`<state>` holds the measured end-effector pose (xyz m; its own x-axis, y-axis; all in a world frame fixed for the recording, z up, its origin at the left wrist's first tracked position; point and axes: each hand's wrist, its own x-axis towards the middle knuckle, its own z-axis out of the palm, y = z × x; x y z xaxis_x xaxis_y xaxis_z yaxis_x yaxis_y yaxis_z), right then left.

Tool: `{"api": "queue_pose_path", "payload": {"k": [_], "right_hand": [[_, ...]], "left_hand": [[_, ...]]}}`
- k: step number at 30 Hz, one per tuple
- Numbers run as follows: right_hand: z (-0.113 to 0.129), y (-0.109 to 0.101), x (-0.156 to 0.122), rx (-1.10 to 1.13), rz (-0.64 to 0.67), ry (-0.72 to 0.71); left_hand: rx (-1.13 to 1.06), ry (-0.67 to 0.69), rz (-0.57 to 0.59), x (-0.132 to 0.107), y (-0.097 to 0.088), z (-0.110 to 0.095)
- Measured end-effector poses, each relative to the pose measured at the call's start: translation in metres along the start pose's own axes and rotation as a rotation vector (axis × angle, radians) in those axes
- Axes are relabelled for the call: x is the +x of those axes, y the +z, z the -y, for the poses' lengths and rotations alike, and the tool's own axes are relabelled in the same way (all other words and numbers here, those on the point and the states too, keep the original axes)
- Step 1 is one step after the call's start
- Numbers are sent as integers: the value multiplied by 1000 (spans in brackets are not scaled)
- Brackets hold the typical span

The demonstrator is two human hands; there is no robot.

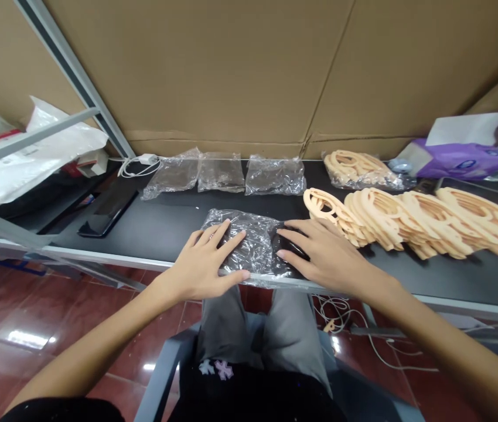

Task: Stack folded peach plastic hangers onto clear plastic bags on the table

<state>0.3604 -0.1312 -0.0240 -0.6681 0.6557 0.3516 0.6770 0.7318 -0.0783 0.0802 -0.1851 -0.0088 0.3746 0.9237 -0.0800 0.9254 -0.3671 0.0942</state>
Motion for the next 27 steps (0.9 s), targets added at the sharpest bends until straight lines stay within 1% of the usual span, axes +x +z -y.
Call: {"api": "queue_pose_path", "payload": {"k": [2, 4, 5, 6, 8, 10, 12, 13, 15, 17, 20, 23, 25, 27], "right_hand": [[-10, -8, -1, 7, -117, 33], [-24, -17, -3, -64, -226, 124], [-33, -21, -5, -123, -247, 178], [-41, -24, -6, -186, -238, 230], [-54, -25, -10, -295, -170, 315], [-62, -21, -11, -362, -100, 351], [-64, -13, -11, -393, -67, 359], [-63, -9, -12, -396, -62, 357], [-60, -4, -12, -378, -65, 348], [-57, -2, -15, -333, -68, 320], [-52, -5, -20, -233, -58, 290], [-49, -8, -23, -113, -47, 296], [-48, -9, -23, -38, -50, 310], [-48, -10, -21, 20, -53, 326]], "left_hand": [[-14, -18, 6, 0, -1, 3], [-49, -21, 8, 1, -3, 10], [-69, -14, -1, 1, -5, 14], [-87, -2, -20, 2, -7, 18], [-118, 30, -92, 6, -11, 22], [-139, 46, -191, 12, -15, 18], [-139, 53, -268, 20, -17, 8], [-123, 65, -286, 24, -17, 2], [-65, 101, -268, 33, -15, -9], [-16, 128, -224, 38, -12, -15], [-36, 166, -191, 38, -9, -14], [-142, 189, -194, 32, -12, -7], [-202, 158, -214, 29, -15, -6], [-211, 104, -246, 30, -18, -8]]}}
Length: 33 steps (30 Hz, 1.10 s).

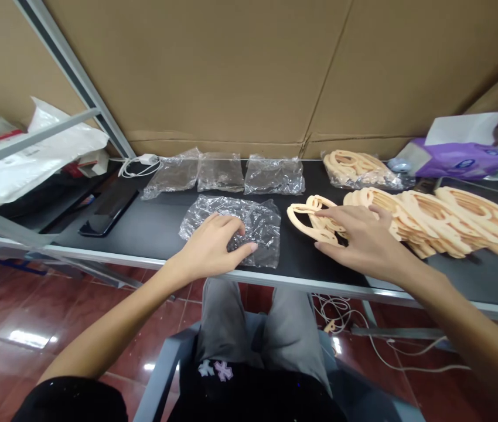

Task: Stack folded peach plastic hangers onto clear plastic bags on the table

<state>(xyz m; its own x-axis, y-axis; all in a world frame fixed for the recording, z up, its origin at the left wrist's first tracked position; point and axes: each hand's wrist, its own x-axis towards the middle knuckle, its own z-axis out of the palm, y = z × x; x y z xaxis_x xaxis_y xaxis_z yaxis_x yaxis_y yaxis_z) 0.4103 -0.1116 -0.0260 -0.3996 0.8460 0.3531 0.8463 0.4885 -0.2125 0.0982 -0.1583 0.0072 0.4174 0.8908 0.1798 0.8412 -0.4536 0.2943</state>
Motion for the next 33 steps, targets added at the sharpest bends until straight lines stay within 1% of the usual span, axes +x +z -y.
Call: {"api": "queue_pose_path", "payload": {"k": [3, 6, 8, 10, 12, 14, 16, 20, 22, 25, 30, 31, 33], "right_hand": [[2, -4, 2, 49, -2, 11], [8, -17, 0, 103, -39, -3], [16, -27, -5, 172, -68, -37], [29, -36, -10, 256, -90, -83], [44, -38, -13, 317, -81, -137], [58, -33, -15, 329, -57, -193], [67, -23, -17, 306, -44, -232], [74, -7, -20, 272, -50, -233], [77, -4, -22, 272, -87, -224], [84, -1, -23, 291, -178, -229], [102, 10, -20, 338, -331, -286], [105, 12, -19, 346, -350, -299], [109, 17, -17, 343, -346, -301]], "left_hand": [[114, -67, -33, 10, 1, -6], [229, -93, 26, 22, 4, -7], [233, -106, 82, 27, 5, -5], [208, -132, 109, 28, 4, -2], [194, -151, 119, 28, 3, -1], [204, -159, 130, 26, 1, -4], [236, -173, 136, 25, 0, -9], [300, -172, 117, 25, -1, -19], [293, -150, 68, 24, -1, -23], [241, -123, 2, 22, -1, -27], [131, -88, -28, 19, -1, -28], [106, -84, -37, 18, -1, -27], [53, -82, -53, 15, 0, -27]]}}
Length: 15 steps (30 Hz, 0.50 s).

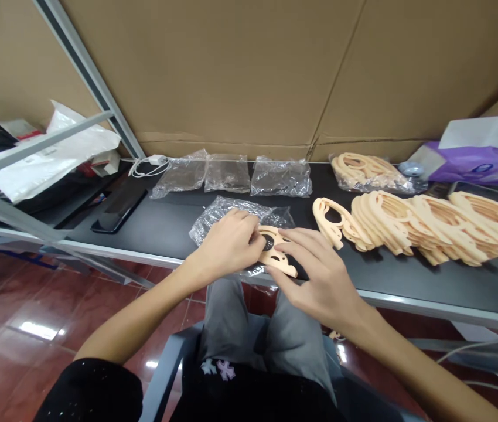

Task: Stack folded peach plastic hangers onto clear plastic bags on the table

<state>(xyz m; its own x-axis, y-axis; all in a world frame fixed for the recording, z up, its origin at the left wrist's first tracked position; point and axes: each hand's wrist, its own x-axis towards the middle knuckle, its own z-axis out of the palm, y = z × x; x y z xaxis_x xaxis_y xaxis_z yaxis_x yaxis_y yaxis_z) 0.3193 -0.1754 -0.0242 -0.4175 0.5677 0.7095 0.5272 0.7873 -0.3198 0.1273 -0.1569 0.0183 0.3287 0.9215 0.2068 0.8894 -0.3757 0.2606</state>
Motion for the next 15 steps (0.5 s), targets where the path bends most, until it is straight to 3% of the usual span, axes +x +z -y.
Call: {"api": "queue_pose_path", "payload": {"k": [7, 12, 15], "right_hand": [[-10, 15, 0, -165, 210, 74], [-13, 10, -4, -39, 251, 24], [-14, 5, -4, 19, 336, -44]], "left_hand": [[-113, 41, 1, -11, -2, 4], [-98, 129, -61, -5, -8, 60], [-90, 48, 144, -7, -5, 95]]}}
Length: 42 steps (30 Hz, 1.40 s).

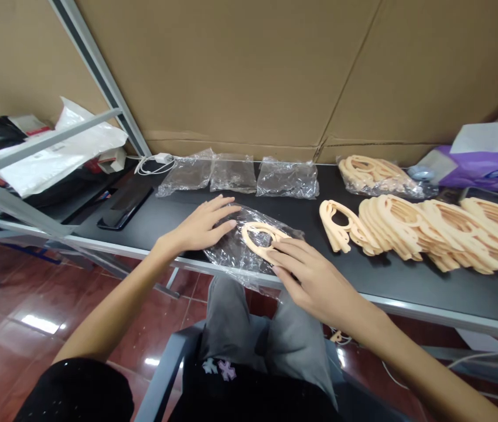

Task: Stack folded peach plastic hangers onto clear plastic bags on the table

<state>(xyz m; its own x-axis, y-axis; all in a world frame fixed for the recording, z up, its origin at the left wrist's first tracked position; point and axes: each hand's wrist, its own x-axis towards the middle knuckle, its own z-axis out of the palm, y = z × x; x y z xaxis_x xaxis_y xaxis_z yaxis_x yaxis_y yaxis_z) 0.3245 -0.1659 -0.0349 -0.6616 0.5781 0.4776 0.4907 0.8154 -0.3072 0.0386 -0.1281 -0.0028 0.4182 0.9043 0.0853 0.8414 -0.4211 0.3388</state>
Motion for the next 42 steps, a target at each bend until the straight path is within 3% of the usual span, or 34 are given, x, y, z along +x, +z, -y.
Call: {"api": "queue_pose_path", "payload": {"k": [3, 13, 18, 21, 26, 29, 32, 35, 42], "right_hand": [[-2, -1, 3, -3, 63, -34], [-15, 2, 42, 129, 295, -94], [-18, 9, 47, 124, 279, -63], [-18, 12, 45, 117, 235, -20], [-18, 10, 44, 157, 286, -117], [-17, 9, 41, 139, 321, -103], [-14, 11, 37, 60, 311, -58], [-12, 14, 35, 14, 312, -92], [-4, 20, 42, 23, 279, -161]], "left_hand": [[-33, -14, 84, -6, 4, 14], [-73, 5, 62, -9, 5, 16], [-42, -10, 27, -6, -2, 24], [63, 22, -39, -9, -7, 8], [89, 234, -29, -16, 3, -56], [23, 107, -147, -16, 16, -81], [34, 0, -235, -15, 25, -85], [36, 32, -262, -17, 30, -81], [-93, 108, -502, -22, 35, -85]]}}
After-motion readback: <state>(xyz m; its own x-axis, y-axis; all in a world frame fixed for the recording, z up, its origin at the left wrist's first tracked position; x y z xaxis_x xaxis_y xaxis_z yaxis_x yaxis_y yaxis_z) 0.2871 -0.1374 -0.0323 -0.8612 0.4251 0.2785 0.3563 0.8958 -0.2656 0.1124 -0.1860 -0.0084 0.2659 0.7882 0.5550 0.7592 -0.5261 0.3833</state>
